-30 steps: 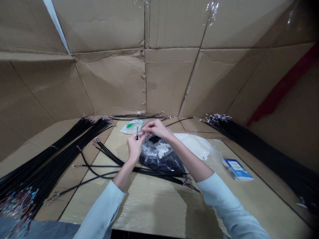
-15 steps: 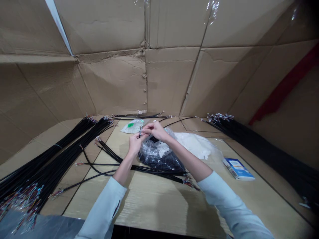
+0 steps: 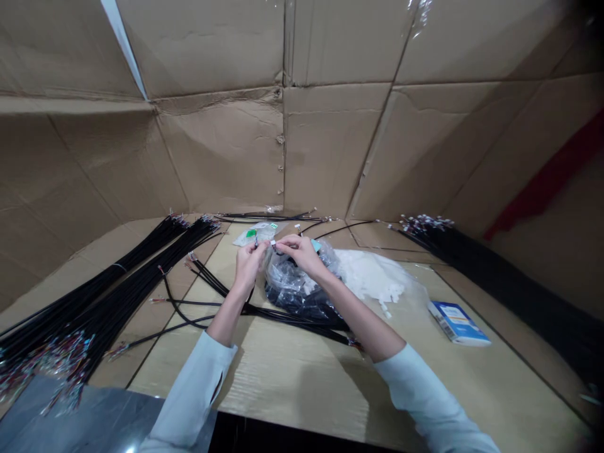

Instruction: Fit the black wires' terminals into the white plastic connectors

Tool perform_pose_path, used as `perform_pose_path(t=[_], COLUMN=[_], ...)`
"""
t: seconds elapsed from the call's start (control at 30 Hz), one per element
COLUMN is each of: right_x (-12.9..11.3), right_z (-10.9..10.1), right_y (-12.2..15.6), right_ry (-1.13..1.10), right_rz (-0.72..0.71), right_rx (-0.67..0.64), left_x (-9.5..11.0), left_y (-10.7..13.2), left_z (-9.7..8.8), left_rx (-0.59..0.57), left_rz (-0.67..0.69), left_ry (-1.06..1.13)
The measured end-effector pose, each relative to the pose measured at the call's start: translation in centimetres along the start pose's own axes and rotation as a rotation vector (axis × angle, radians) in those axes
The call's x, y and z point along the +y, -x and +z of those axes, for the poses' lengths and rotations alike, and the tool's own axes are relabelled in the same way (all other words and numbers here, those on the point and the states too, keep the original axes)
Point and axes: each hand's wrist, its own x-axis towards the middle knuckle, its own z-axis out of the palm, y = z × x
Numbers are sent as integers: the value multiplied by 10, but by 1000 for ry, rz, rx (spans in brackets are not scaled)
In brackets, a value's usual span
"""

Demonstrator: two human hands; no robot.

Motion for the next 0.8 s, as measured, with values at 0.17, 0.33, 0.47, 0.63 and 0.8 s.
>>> perform_pose_path(t=[0.17,0.33,0.47,0.63,0.8], right_x=[2,-3,-5,-8,-10], right_z=[14,25,31,35,35], right_y=[11,24,27,23,19], right_ry=[141,241,528,703,755], right_rz=[-60,-74,-131,-160,-139], right_rx=[56,67,143,116,54], left_x=[11,15,12,4,1], left_y=[-8,-14,-16,-24,-25], left_z=[-4,-2,0,-10,-16], left_rx=[-81,-114,-136,-193,-181], left_rz=[-14,-114,-202,-304,-243], left_ry=[-125,-50,128,249,239])
